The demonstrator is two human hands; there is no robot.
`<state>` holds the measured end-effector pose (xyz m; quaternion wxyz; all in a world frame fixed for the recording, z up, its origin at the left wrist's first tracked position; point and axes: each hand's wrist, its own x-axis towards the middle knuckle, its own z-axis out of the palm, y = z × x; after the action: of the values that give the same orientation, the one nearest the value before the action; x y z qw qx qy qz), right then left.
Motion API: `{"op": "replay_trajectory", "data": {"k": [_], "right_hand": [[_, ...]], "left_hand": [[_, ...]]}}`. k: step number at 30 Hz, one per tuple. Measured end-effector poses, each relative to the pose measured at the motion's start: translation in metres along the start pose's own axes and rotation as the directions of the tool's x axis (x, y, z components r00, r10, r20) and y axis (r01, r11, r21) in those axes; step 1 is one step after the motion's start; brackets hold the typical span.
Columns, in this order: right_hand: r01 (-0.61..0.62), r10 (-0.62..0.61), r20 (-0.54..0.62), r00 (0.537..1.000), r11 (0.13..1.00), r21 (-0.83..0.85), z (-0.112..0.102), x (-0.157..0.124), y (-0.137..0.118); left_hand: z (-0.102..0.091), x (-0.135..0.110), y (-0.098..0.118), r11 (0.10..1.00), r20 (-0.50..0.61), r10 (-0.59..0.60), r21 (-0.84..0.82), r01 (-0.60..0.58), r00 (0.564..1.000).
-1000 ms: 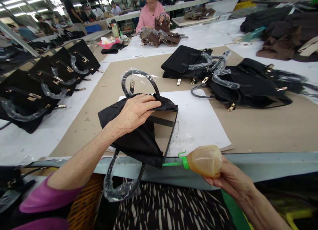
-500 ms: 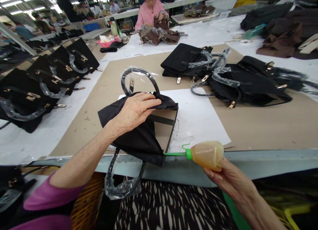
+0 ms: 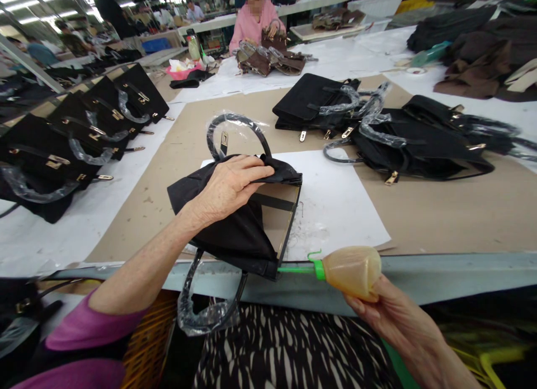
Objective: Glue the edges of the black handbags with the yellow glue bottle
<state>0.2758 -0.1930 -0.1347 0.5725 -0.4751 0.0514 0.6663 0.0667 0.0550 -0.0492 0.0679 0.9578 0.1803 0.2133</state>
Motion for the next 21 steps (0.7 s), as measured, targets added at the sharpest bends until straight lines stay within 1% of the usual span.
{"op": "replay_trajectory", "data": {"k": [2,6,9,12,16,19,21], "right_hand": [[0.018,-0.017,0.016,1.0,0.999,-0.033,0.003,-0.002,-0.002],[0.018,0.0,0.127,0.992,0.991,-0.134,0.007,-0.006,-0.003],[0.034,-0.003,0.159,0.987,0.981,-0.191,0.007,-0.007,-0.006],[0.103,-0.059,0.19,0.98,0.967,-0.234,0.008,-0.004,-0.014],[0.239,-0.164,0.247,0.955,0.919,-0.313,0.013,0.008,-0.026],[0.362,-0.277,0.259,0.925,0.85,-0.383,0.017,0.022,-0.034],[0.415,-0.328,0.261,0.908,0.794,-0.444,0.02,0.031,-0.038]], "left_hand": [[0.0,0.0,0.0,1.0,-0.003,-0.003,0.0,0.003,1.0],[0.0,0.002,0.0,1.0,-0.021,0.004,0.0,-0.004,1.0],[0.0,0.004,0.0,1.0,-0.033,-0.014,-0.012,0.014,0.999],[-0.001,0.006,0.001,0.998,-0.024,-0.061,-0.027,0.061,0.998],[-0.002,0.007,0.001,0.997,-0.021,-0.073,-0.034,0.072,0.997],[-0.003,0.008,0.0,0.997,-0.033,-0.068,-0.039,0.067,0.997],[-0.004,0.008,0.0,0.997,-0.033,-0.072,-0.041,0.071,0.997]]}}
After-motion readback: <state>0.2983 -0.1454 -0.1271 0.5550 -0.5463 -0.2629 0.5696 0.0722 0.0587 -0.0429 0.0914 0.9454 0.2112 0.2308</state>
